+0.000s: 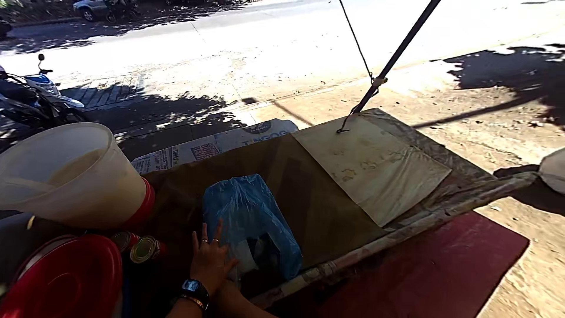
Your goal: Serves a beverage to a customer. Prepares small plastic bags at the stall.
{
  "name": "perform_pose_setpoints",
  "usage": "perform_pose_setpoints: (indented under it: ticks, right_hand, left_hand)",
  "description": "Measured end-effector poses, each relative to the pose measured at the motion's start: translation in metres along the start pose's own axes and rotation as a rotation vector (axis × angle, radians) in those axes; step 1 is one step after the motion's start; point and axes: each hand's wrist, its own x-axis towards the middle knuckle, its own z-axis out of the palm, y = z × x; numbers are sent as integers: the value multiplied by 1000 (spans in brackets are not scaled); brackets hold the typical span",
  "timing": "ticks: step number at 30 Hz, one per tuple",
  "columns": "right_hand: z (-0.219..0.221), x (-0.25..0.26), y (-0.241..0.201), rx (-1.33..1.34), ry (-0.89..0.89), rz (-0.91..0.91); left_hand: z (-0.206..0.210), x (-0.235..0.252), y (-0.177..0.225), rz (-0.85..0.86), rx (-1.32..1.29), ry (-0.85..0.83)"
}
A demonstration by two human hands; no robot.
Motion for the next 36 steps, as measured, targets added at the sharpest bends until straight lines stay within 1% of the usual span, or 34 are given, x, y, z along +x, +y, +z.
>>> perform_pose_setpoints:
  ticks: [2, 4, 5, 6, 7, 8, 9, 10, 11, 12, 14, 18, 20, 23, 25, 26, 28, 30, 32, 34, 36]
  right_hand:
    - [-15, -24, 29, 40, -1, -122]
    - [-32, -45, 62, 158, 71, -170]
    - [-42, -50, 79, 233, 142, -162]
    - [-51, -51, 95, 291, 232, -119]
    - [-57, -49, 111, 310, 337, -35]
    - [-64, -45, 122, 297, 408, 95]
    - [-72, -41, 129, 256, 415, 245]
    - [-81, -40, 130, 204, 385, 375]
    - [-90, -40, 126, 159, 366, 445]
    - [-97, -41, 119, 129, 348, 470]
    - [-106, -45, 116, 92, 338, 448]
    - [-137, -73, 148, 135, 359, 386]
    - [-149, -89, 150, 185, 356, 381]
    - [-141, -91, 146, 269, 426, 405]
    - [-116, -73, 148, 313, 475, 417]
    - [-102, -61, 150, 301, 468, 452]
    - [-79, -39, 157, 235, 378, 613]
    - [-63, -23, 168, 220, 344, 729]
    - [-55, -16, 179, 226, 372, 748]
    - [-56, -20, 182, 231, 405, 730]
    - [-63, -31, 170, 229, 426, 700]
  left_hand:
    - [-13, 9, 3, -143, -5, -38]
    - [-24, 14, 4, -191, 6, -50]
    - [-30, 15, 6, -203, 3, -47]
    - [-37, 15, 10, -207, 15, -57]
    - [-44, 13, 14, -199, 35, -81]
    - [-50, 11, 17, -177, 61, -104]
    - [-55, 8, 22, -148, 83, -128]
    - [-61, 5, 27, -121, 98, -142]
    - [-66, 3, 31, -106, 107, -144]
    - [-70, 1, 34, -102, 107, -142]
    - [-76, -1, 36, -110, 96, -151]
    - [-80, -5, 47, -38, 112, -167]
    - [-79, -6, 58, -5, 105, -155]
    - [-77, -2, 71, -9, 58, -147]
    - [-75, -1, 74, -19, 39, -137]
    - [-74, -1, 74, -20, 35, -132]
    - [-73, -2, 73, -23, 40, -134]
    - [-74, -2, 71, -27, 41, -140]
    - [-72, -1, 69, -22, 43, -136]
    - [-70, -2, 71, -15, 37, -142]
    - [-70, -4, 71, -13, 21, -142]
